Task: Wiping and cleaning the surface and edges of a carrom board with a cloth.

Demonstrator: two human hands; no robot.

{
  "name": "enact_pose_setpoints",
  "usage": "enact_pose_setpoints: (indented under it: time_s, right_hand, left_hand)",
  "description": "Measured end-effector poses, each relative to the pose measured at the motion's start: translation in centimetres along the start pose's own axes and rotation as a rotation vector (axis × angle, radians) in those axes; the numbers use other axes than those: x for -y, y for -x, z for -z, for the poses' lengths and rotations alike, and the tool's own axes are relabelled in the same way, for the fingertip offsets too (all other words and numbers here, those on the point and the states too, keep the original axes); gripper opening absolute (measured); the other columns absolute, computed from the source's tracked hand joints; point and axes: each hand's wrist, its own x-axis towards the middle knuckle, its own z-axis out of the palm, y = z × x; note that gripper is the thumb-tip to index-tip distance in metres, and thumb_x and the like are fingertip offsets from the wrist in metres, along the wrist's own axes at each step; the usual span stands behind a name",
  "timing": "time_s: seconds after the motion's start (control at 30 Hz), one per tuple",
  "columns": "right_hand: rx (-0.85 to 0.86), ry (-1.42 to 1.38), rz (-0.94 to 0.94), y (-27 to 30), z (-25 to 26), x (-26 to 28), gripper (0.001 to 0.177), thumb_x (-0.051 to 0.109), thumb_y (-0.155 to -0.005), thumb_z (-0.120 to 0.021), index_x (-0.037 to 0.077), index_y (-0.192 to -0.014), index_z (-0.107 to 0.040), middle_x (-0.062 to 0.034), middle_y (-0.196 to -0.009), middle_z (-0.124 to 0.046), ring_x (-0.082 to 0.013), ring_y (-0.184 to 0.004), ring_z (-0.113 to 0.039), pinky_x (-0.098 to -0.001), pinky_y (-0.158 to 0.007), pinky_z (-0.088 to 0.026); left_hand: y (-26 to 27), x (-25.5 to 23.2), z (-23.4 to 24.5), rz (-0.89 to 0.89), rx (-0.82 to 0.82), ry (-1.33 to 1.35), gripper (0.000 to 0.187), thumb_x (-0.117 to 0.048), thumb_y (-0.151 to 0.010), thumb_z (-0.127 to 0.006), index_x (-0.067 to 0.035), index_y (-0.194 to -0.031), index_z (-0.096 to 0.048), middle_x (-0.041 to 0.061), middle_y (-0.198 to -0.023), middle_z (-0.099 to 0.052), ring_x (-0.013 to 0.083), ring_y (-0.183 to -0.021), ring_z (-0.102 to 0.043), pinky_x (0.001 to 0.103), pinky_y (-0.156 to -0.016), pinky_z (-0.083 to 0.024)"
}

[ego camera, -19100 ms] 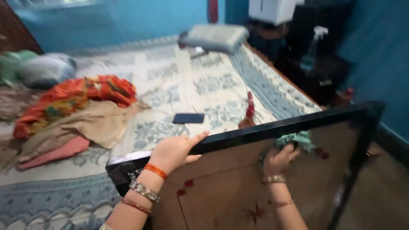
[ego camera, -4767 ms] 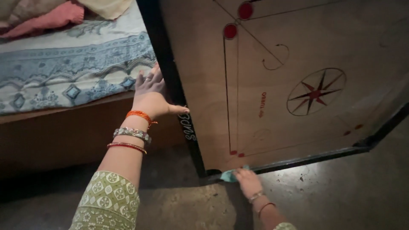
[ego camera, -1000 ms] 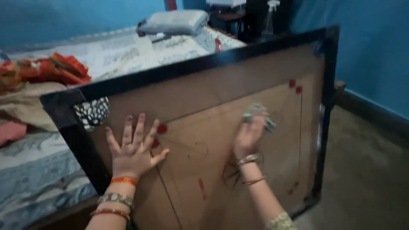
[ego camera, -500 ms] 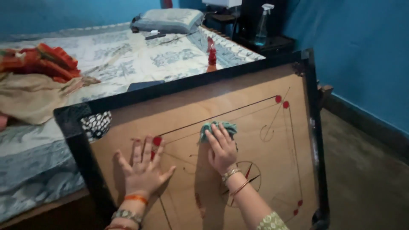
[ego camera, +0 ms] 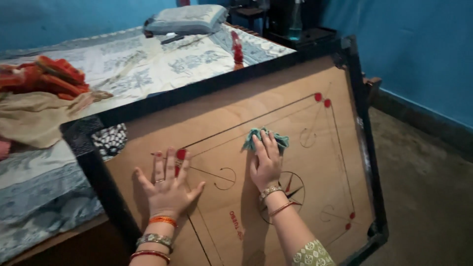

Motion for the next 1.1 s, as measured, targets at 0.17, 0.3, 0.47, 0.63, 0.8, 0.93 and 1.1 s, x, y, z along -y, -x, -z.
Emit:
enact_pose_setpoints:
  time_s: [0.17, 0.3, 0.47, 0.63, 0.8, 0.93, 1.1]
  right_hand:
    - [0.017, -0.006, -0.182, 3.0, 1.1, -3.3, 0.057, 0.005, -0.084, -0.056, 0.009, -0.141, -0.059, -0.0157, -0.153, -0.052, -0.0381, -0.148, -0.040, -0.0510, -0.120, -0.035]
    - [0.036, 0.059, -0.322, 6.9, 2.3, -7.2, 0.059, 0.006, -0.085, -0.053, 0.008, -0.143, -0.056, -0.0167, -0.155, -0.050, -0.0394, -0.148, -0.039, -0.0512, -0.119, -0.033]
    - [-0.105, 0.114, -0.466, 14.0, 2.1, -13.8, 0.058, 0.005, -0.091, -0.049, 0.006, -0.148, -0.053, -0.0184, -0.157, -0.048, -0.0391, -0.149, -0.038, -0.0523, -0.124, -0.030]
    - [-0.272, 0.158, -0.735, 23.9, 2.7, -22.6, 0.054, -0.001, -0.095, -0.049, 0.003, -0.149, -0.052, -0.0236, -0.154, -0.048, -0.0406, -0.145, -0.043, -0.0497, -0.121, -0.035]
    - [-0.533, 0.149, -1.025, 27.1, -1.3, -29.1, 0.056, -0.006, -0.090, -0.050, -0.001, -0.146, -0.052, -0.0258, -0.151, -0.046, -0.0402, -0.138, -0.047, -0.0473, -0.119, -0.038]
    - [-0.401, 0.107, -0.826, 18.1, -4.1, -18.8, 0.052, -0.005, -0.092, -0.051, -0.004, -0.143, -0.052, -0.0235, -0.158, -0.042, -0.0377, -0.151, -0.035, -0.0493, -0.127, -0.025]
    - [-0.290, -0.245, -0.472, 9.1, -2.9, 1.0, 0.056, 0.004, -0.097, -0.044, -0.001, -0.153, -0.039, -0.0177, -0.162, -0.040, -0.0339, -0.152, -0.036, -0.0482, -0.127, -0.026]
  left_hand:
    - [0.1, -0.3, 0.7, 0.004, -0.041, 0.039, 0.093, -0.083, -0.080, -0.037, -0.039, -0.161, -0.023, -0.002, -0.174, 0.003, 0.0227, -0.160, 0.008, 0.081, -0.116, 0.005]
    - [0.3, -0.8, 1.4, 0.023, -0.034, 0.146, 0.092, -0.083, -0.078, -0.034, -0.037, -0.157, -0.024, -0.003, -0.174, 0.004, 0.0206, -0.161, 0.009, 0.082, -0.116, 0.004]
    - [0.3, -0.5, 1.2, 0.013, -0.049, 0.142, 0.096, -0.085, -0.077, -0.032, -0.038, -0.161, -0.025, -0.005, -0.176, 0.003, 0.0190, -0.163, 0.009, 0.084, -0.118, 0.003]
    - [0.7, -0.4, 0.3, 0.013, -0.099, 0.159, 0.092, -0.085, -0.080, -0.035, -0.038, -0.159, -0.031, -0.001, -0.178, -0.003, 0.0216, -0.165, 0.001, 0.086, -0.118, 0.001]
    - [0.6, -0.2, -0.4, -0.006, -0.164, 0.118, 0.092, -0.084, -0.080, -0.035, -0.038, -0.161, -0.035, 0.000, -0.179, -0.008, 0.0235, -0.166, -0.002, 0.087, -0.118, -0.001]
    - [0.5, -0.4, -0.2, 0.008, -0.179, 0.101, 0.091, -0.083, -0.080, -0.036, -0.039, -0.160, -0.034, -0.001, -0.178, -0.008, 0.0235, -0.165, -0.003, 0.087, -0.118, -0.002]
    - [0.5, -0.4, -0.4, 0.015, -0.188, 0.126, 0.090, -0.082, -0.077, -0.036, -0.041, -0.156, -0.033, -0.002, -0.176, -0.009, 0.0243, -0.164, -0.004, 0.086, -0.117, -0.002]
